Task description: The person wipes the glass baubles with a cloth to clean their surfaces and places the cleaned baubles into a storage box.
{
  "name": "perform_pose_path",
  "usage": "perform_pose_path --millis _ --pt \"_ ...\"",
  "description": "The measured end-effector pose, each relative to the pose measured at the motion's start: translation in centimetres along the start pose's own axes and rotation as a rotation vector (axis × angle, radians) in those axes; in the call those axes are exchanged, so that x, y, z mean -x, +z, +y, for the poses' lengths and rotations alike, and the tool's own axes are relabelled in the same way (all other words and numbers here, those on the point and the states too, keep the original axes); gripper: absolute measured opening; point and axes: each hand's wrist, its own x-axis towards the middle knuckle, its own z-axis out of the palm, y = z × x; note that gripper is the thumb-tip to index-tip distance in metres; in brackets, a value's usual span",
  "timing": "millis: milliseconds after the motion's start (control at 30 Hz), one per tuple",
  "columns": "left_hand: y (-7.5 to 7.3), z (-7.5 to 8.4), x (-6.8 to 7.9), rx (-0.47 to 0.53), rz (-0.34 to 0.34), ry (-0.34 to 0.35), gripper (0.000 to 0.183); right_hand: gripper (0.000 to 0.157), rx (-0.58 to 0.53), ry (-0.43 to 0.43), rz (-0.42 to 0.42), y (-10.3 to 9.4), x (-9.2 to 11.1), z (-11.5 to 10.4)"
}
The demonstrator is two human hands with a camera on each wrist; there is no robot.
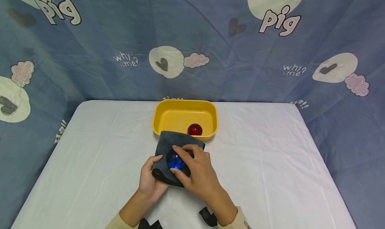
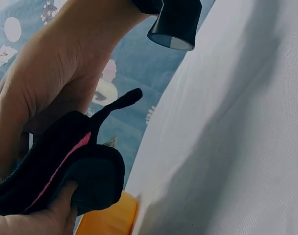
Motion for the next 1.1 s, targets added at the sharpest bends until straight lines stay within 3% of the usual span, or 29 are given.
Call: perform_pose_path --millis 200,300,400,500,767,933,1100 --pt "0.1 -0.1 0.0 -0.004 0.009 -0.011 0.061 0.066 0.183 -0.031 0.076 0.5 -0.1 -0.8" --pt "0.1 -0.1 0.1 -0.006 0.017 -0.008 0.06 0.069 0.196 -0.001 0.081 0.6 -0.1 -1.1" --pt "0.1 -0.1 0.2 -0.005 0.038 -0.006 0.058 0.077 0.139 0.048 0.017 0.2 0.0 -1.2" --pt "0.0 -0.1 0.2 0.007 0.049 0.0 0.058 0.078 0.012 0.088 -0.076 -0.7 0.0 -1.0" --pt "-0.3 -0.1 0.2 0.033 0.017 0.001 0.065 0.052 -0.271 0.065 -0.185 -2.3 -0.5 1.1" --pt "-0.4 -0.2 0.2 0.024 0.012 -0.005 0.065 0.053 -0.317 0.09 -0.214 -2.1 -0.5 1.3" --pt "-0.5 -0.2 0.2 0.022 0.02 -0.007 0.062 0.065 -0.292 0.094 -0.26 -1.9 -0.6 0.9"
